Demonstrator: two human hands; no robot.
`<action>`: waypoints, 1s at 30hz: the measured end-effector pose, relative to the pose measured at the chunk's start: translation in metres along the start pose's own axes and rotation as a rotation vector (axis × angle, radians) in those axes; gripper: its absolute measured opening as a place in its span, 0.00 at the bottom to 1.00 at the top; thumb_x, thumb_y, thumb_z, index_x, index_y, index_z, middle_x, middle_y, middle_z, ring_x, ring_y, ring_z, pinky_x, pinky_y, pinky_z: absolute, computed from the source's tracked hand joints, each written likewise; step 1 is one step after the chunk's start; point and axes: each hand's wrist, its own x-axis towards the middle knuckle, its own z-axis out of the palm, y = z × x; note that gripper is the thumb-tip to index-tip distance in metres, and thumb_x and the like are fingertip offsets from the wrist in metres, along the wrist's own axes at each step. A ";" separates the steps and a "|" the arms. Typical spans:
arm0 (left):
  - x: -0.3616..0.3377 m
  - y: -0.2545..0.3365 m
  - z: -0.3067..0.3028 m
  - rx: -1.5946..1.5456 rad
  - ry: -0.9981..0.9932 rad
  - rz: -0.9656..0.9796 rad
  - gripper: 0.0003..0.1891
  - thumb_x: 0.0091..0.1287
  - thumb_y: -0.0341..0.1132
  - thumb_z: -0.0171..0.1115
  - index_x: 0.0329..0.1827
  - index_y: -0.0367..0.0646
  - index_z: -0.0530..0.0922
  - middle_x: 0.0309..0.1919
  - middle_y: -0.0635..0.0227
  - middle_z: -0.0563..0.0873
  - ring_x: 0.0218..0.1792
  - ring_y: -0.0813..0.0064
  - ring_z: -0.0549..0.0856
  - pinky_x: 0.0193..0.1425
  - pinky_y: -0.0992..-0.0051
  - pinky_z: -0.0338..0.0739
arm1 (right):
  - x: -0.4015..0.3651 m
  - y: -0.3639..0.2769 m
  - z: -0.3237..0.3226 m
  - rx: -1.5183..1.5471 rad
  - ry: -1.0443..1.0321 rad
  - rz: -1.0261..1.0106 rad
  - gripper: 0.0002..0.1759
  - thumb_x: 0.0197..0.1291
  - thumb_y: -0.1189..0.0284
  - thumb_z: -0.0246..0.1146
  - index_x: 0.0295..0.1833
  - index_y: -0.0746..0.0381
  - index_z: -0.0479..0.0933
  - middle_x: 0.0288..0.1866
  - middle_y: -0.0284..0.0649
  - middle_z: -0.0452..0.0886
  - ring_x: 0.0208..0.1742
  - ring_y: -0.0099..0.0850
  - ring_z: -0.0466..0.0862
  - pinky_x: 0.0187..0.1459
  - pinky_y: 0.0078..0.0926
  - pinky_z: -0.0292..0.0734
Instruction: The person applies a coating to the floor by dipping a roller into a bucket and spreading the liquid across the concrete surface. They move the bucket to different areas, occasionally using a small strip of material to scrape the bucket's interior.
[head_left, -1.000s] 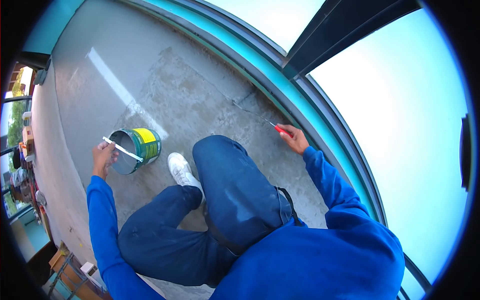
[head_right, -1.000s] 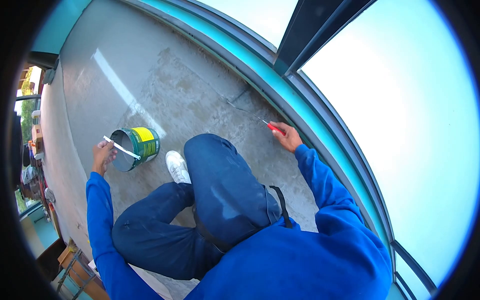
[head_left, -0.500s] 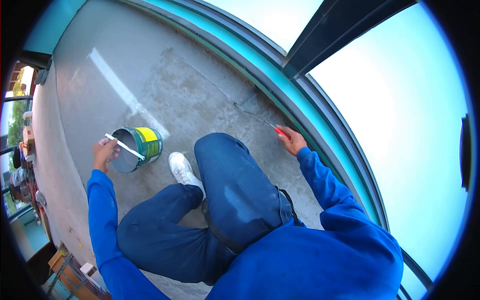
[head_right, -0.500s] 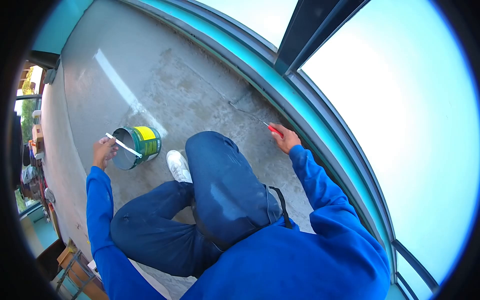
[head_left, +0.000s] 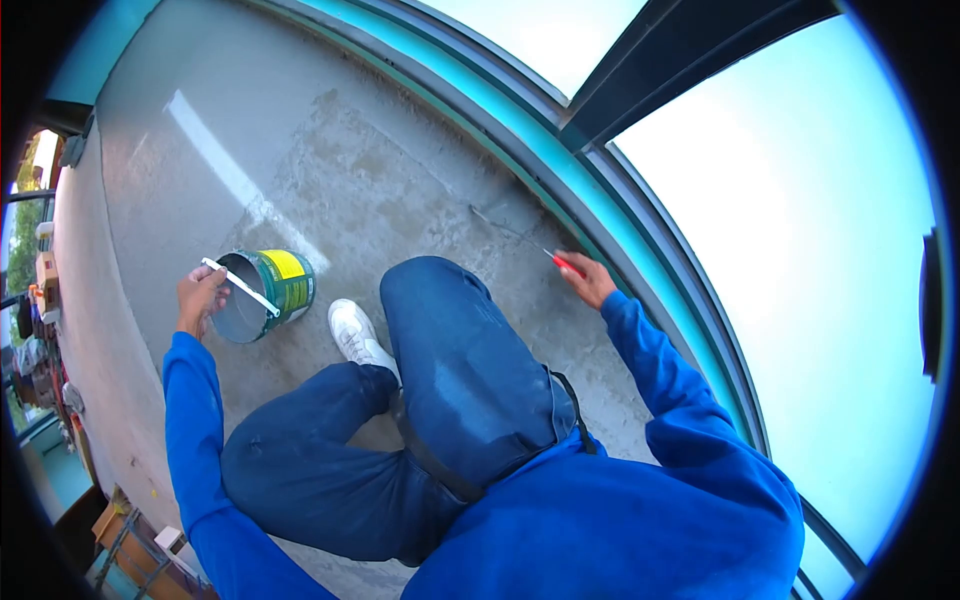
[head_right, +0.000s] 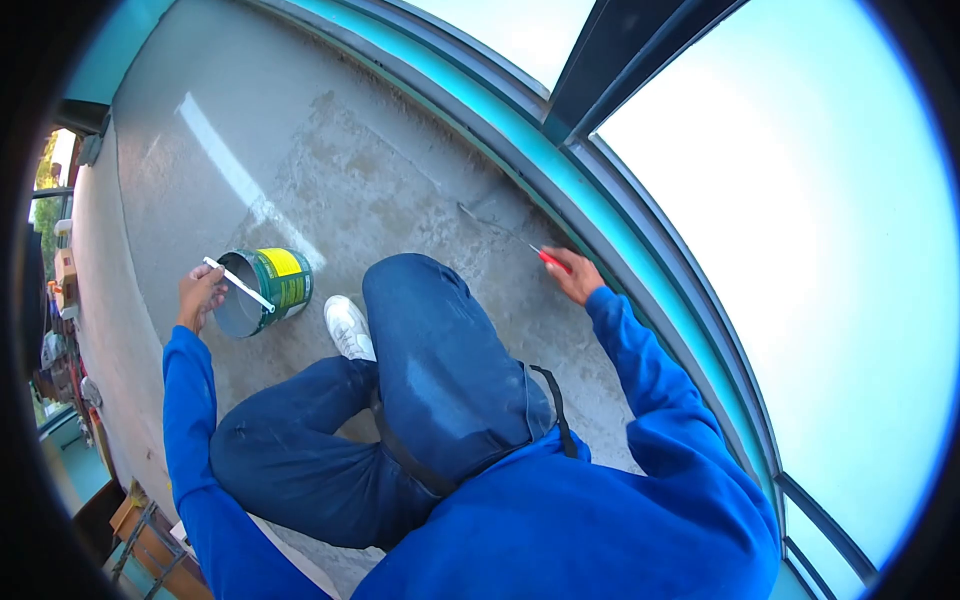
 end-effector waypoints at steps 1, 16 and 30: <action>-0.001 0.001 0.000 0.001 -0.003 0.008 0.12 0.64 0.38 0.65 0.47 0.42 0.80 0.34 0.72 0.84 0.28 0.82 0.82 0.28 0.81 0.76 | 0.015 0.004 0.008 0.036 -0.027 0.038 0.23 0.65 0.61 0.60 0.63 0.58 0.75 0.57 0.49 0.81 0.58 0.44 0.80 0.60 0.35 0.72; -0.002 -0.001 -0.001 0.003 0.024 0.010 0.12 0.64 0.36 0.65 0.46 0.39 0.80 0.33 0.71 0.84 0.27 0.82 0.81 0.27 0.82 0.75 | -0.026 0.000 -0.011 0.240 -0.115 0.332 0.23 0.67 0.59 0.60 0.63 0.58 0.76 0.53 0.42 0.82 0.51 0.31 0.80 0.55 0.30 0.74; -0.001 0.003 0.002 0.009 0.005 0.004 0.12 0.65 0.36 0.65 0.47 0.39 0.80 0.32 0.71 0.84 0.27 0.83 0.81 0.26 0.82 0.75 | 0.004 -0.001 0.017 -0.023 0.034 0.119 0.23 0.65 0.58 0.59 0.62 0.54 0.76 0.54 0.49 0.82 0.55 0.48 0.82 0.58 0.39 0.74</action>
